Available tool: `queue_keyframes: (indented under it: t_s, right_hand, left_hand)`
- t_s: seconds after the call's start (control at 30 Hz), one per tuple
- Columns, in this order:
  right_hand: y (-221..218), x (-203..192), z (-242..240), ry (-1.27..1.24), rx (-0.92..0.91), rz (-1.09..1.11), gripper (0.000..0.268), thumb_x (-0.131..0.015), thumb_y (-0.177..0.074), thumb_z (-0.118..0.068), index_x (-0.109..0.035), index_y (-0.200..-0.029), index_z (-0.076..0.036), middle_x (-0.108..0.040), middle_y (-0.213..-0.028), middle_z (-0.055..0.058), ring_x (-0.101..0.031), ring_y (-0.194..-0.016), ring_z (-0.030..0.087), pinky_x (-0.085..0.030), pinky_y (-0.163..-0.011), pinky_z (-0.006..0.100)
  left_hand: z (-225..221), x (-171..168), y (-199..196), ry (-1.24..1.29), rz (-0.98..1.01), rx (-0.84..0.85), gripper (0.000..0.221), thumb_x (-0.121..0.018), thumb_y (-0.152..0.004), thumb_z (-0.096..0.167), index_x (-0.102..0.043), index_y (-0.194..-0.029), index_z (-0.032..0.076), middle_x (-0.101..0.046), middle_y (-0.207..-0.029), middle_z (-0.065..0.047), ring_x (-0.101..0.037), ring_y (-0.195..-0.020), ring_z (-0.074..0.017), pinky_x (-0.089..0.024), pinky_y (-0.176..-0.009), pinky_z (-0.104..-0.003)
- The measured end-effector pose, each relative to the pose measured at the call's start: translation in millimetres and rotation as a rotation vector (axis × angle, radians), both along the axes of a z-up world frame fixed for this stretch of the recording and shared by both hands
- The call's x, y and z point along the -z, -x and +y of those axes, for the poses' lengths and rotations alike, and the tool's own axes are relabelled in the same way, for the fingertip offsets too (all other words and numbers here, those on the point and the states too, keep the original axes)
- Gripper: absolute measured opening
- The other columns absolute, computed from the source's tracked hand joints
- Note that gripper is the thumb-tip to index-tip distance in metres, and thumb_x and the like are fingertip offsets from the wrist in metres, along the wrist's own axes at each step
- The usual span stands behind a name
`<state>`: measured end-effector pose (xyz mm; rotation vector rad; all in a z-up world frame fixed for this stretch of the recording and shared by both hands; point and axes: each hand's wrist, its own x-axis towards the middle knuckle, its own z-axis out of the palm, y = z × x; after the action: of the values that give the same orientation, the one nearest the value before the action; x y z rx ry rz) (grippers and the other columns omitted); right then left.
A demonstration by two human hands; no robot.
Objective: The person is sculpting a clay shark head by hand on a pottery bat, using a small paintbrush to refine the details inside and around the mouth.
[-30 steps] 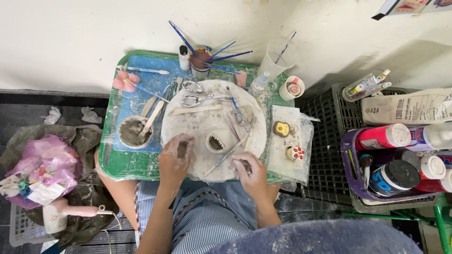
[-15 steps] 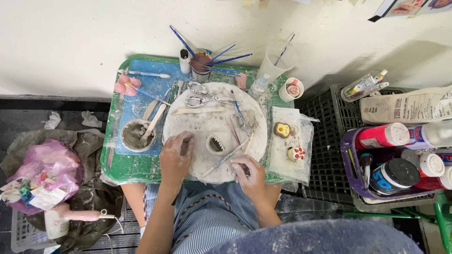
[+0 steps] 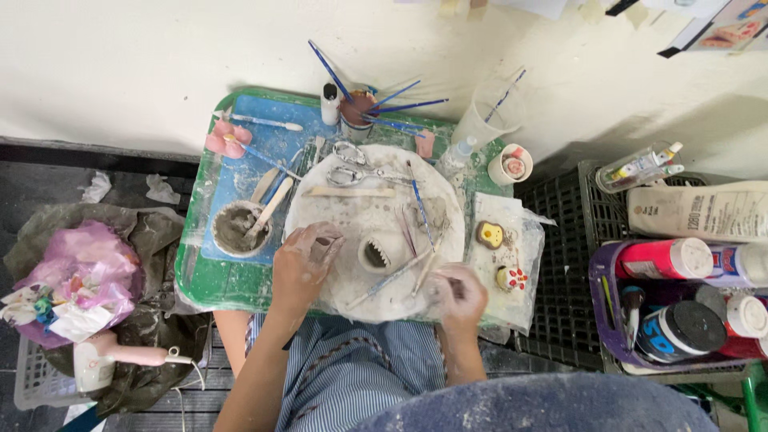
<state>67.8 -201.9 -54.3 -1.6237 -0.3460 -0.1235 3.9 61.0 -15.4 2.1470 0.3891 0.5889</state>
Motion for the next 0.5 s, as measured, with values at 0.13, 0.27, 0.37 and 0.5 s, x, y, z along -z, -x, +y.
queue_keyframes:
  t_s: [0.13, 0.27, 0.37, 0.5]
  right_hand:
    - [-30.4, 14.0, 0.7, -0.158, 0.134, -0.090, 0.010, -0.065, -0.092, 0.009, -0.061, -0.097, 0.001, -0.064, -0.098, 0.009, -0.061, -0.074, 0.010, -0.054, -0.065, 0.023]
    - [-45.7, 30.2, 5.9, -0.295, 0.091, -0.049, 0.011, -0.064, -0.095, 0.009, -0.060, -0.097, -0.001, -0.061, -0.098, 0.006, -0.058, -0.072, 0.009, -0.052, -0.063, 0.021]
    - [-47.3, 33.8, 8.6, -0.286, 0.164, -0.027, 0.011, -0.065, -0.094, 0.008, -0.059, -0.097, -0.001, -0.060, -0.099, 0.007, -0.057, -0.071, 0.009, -0.050, -0.063, 0.022]
    - [-54.5, 13.9, 14.5, -0.153, 0.153, -0.047, 0.014, -0.070, -0.092, 0.006, -0.063, -0.102, 0.000, -0.063, -0.107, 0.008, -0.062, -0.090, 0.011, -0.052, -0.080, 0.023]
  left_hand:
    - [15.6, -5.9, -35.6, -0.074, 0.016, 0.095, 0.027, -0.075, -0.090, 0.022, -0.070, -0.114, 0.012, -0.075, -0.097, -0.010, -0.071, -0.089, -0.0319, -0.055, -0.078, -0.042]
    - [18.6, -7.9, -89.3, -0.075, 0.039, 0.339, 0.030, -0.074, -0.088, 0.021, -0.069, -0.116, 0.011, -0.077, -0.094, -0.009, -0.071, -0.088, -0.0313, -0.054, -0.078, -0.043]
    - [7.3, -8.6, -113.2, 0.054, 0.100, 0.496, 0.029, -0.075, -0.085, 0.025, -0.068, -0.110, 0.010, -0.077, -0.093, -0.008, -0.074, -0.086, -0.0281, -0.056, -0.077, -0.042]
    - [-3.4, -8.5, -138.8, -0.091, 0.137, 0.644, 0.027, -0.074, -0.086, 0.029, -0.069, -0.105, 0.010, -0.075, -0.088, -0.011, -0.072, -0.083, -0.0325, -0.054, -0.078, -0.046]
